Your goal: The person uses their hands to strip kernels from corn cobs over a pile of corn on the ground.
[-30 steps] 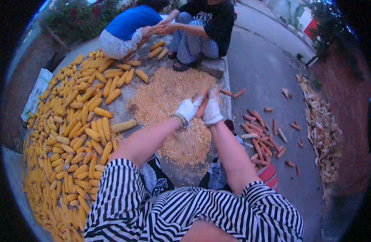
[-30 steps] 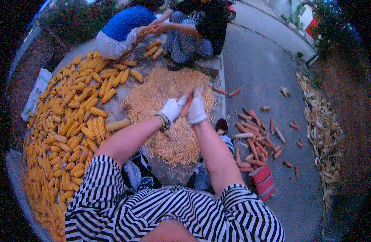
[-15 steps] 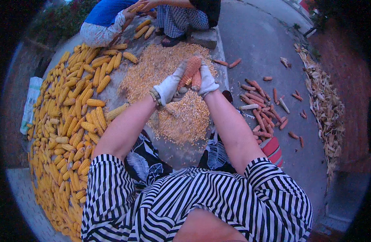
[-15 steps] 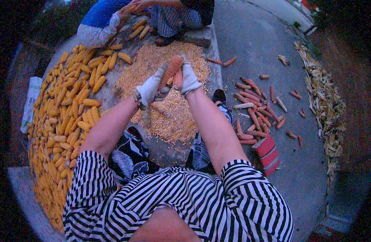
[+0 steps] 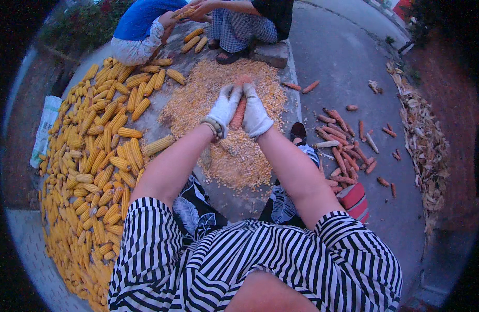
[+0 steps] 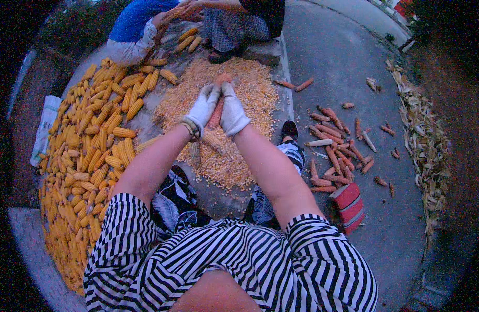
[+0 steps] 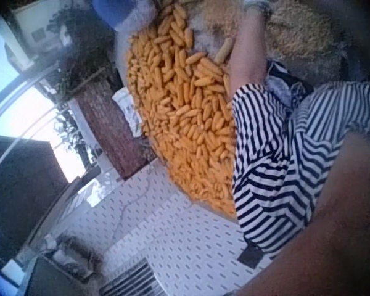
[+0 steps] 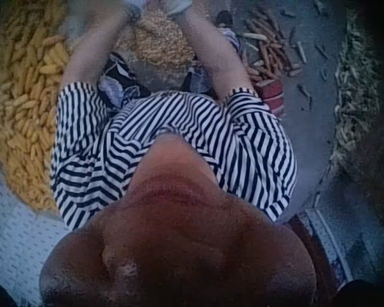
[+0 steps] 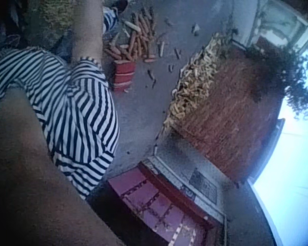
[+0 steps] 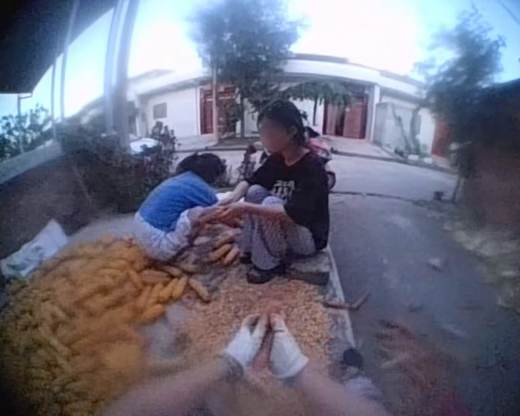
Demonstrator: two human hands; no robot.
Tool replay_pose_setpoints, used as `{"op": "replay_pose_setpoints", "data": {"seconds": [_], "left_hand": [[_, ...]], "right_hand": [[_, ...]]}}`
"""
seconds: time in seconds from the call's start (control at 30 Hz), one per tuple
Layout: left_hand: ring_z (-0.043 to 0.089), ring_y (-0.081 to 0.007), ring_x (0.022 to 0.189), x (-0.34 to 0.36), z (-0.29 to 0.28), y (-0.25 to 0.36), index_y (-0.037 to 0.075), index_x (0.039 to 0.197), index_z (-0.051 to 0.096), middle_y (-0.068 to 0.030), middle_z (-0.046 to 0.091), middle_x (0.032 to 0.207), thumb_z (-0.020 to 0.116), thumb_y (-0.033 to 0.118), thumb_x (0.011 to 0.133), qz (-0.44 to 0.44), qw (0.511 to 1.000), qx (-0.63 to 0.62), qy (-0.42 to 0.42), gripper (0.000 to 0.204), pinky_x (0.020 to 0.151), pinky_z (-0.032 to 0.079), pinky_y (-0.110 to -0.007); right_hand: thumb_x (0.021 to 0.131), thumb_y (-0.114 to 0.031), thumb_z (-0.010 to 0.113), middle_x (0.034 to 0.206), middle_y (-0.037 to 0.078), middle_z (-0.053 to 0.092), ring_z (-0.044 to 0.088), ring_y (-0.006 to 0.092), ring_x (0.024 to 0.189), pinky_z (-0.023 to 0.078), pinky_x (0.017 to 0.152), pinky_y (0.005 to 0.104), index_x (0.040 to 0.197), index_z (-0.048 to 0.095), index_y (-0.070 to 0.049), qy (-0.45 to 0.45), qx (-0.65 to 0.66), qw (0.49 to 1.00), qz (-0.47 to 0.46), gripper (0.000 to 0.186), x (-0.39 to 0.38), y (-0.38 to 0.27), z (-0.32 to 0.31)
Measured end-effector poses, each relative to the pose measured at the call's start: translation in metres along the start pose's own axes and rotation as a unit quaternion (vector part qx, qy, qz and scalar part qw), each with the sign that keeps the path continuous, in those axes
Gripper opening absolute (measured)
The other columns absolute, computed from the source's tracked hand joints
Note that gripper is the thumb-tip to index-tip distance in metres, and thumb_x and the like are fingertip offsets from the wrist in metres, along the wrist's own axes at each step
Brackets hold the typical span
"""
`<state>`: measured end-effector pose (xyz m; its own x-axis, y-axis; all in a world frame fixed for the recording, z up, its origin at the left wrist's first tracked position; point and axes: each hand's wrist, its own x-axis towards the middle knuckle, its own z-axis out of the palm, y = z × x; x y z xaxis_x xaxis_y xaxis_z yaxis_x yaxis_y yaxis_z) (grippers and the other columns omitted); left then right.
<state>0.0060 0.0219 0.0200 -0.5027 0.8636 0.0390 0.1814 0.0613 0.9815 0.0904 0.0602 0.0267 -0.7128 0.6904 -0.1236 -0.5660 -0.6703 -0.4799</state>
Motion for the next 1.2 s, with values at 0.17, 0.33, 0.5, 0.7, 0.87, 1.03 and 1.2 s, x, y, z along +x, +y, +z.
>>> {"op": "replay_pose_setpoints", "data": {"seconds": [0.17, 0.33, 0.5, 0.7, 0.87, 1.03, 1.2], "left_hand": [[0.050, -0.0333, 0.111, 0.001, 0.002, 0.014, -0.001, 0.122, 0.045, -0.0223, 0.051, 0.120, 0.043, 0.051, 0.087, 0.032, 0.988, 0.139, -0.053, 0.064, 0.093, 0.039, -0.036], [0.048, -0.0218, 0.112, 0.007, -0.008, 0.006, -0.003, 0.123, 0.044, -0.0146, 0.053, 0.120, 0.034, 0.040, 0.094, 0.086, 0.984, 0.114, -0.105, 0.052, 0.098, 0.033, -0.030], [0.062, -0.0185, 0.067, -0.004, -0.034, 0.038, 0.005, 0.114, 0.053, -0.0109, 0.063, 0.097, 0.028, 0.047, 0.093, -0.203, 0.929, -0.231, -0.208, 0.053, 0.054, 0.050, -0.028], [0.046, -0.0065, 0.041, 0.009, -0.063, 0.029, 0.017, 0.124, 0.042, -0.0091, 0.063, 0.087, 0.026, 0.054, 0.091, -0.282, 0.875, -0.328, -0.219, 0.052, 0.033, 0.036, -0.017], [0.047, -0.0059, 0.041, 0.008, -0.072, 0.020, 0.020, 0.125, 0.041, -0.0080, 0.063, 0.084, 0.026, 0.054, 0.091, -0.258, 0.888, -0.245, -0.292, 0.050, 0.032, 0.034, -0.016], [0.050, -0.0075, 0.043, -0.013, -0.048, 0.039, 0.017, 0.117, 0.049, -0.0076, 0.063, 0.075, 0.029, 0.053, 0.092, -0.267, 0.905, -0.144, -0.300, 0.048, 0.036, 0.038, -0.018], [0.059, -0.0154, 0.061, -0.010, -0.046, 0.033, 0.007, 0.107, 0.053, -0.0096, 0.062, 0.080, 0.036, 0.052, 0.090, -0.260, 0.925, -0.054, -0.271, 0.051, 0.051, 0.048, -0.026]], "right_hand": [[0.088, -0.048, 0.047, 0.098, 0.005, 0.059, 0.056, 0.0209, 0.090, 0.047, 0.081, 0.0358, 0.103, 0.053, -0.013, 0.010, -0.031, 0.999, -0.009, 0.038, 0.008, -0.007, -0.020], [0.079, -0.065, 0.042, 0.101, 0.008, 0.058, 0.056, 0.0255, 0.093, 0.046, 0.086, 0.0390, 0.107, 0.053, -0.012, -0.023, 0.023, 0.999, -0.031, 0.060, 0.001, -0.010, -0.007], [0.082, -0.066, 0.036, 0.105, 0.012, 0.057, 0.055, 0.0258, 0.098, 0.046, 0.085, 0.0430, 0.111, 0.051, -0.008, 0.021, -0.005, 0.997, 0.073, 0.067, -0.006, -0.024, 0.011], [0.088, -0.056, 0.036, 0.101, 0.012, 0.055, 0.051, 0.0207, 0.086, 0.042, 0.080, 0.0325, 0.104, 0.057, 0.000, 0.083, -0.318, 0.944, 0.016, 0.062, 0.011, -0.051, -0.018], [0.090, -0.046, 0.045, 0.097, 0.006, 0.056, 0.053, 0.0171, 0.087, 0.043, 0.079, 0.0315, 0.114, 0.054, -0.006, 0.009, -0.350, 0.936, 0.023, 0.047, 0.000, -0.049, -0.006], [0.088, -0.038, 0.051, 0.098, 0.006, 0.057, 0.056, 0.0200, 0.082, 0.046, 0.073, 0.0321, 0.117, 0.052, -0.010, -0.015, -0.397, 0.918, 0.011, 0.040, -0.019, -0.062, -0.008], [0.082, -0.037, 0.059, 0.096, 0.009, 0.056, 0.054, 0.0211, 0.080, 0.046, 0.066, 0.0379, 0.107, 0.050, -0.007, 0.154, -0.298, 0.939, -0.075, 0.040, -0.019, -0.096, -0.083]]}}
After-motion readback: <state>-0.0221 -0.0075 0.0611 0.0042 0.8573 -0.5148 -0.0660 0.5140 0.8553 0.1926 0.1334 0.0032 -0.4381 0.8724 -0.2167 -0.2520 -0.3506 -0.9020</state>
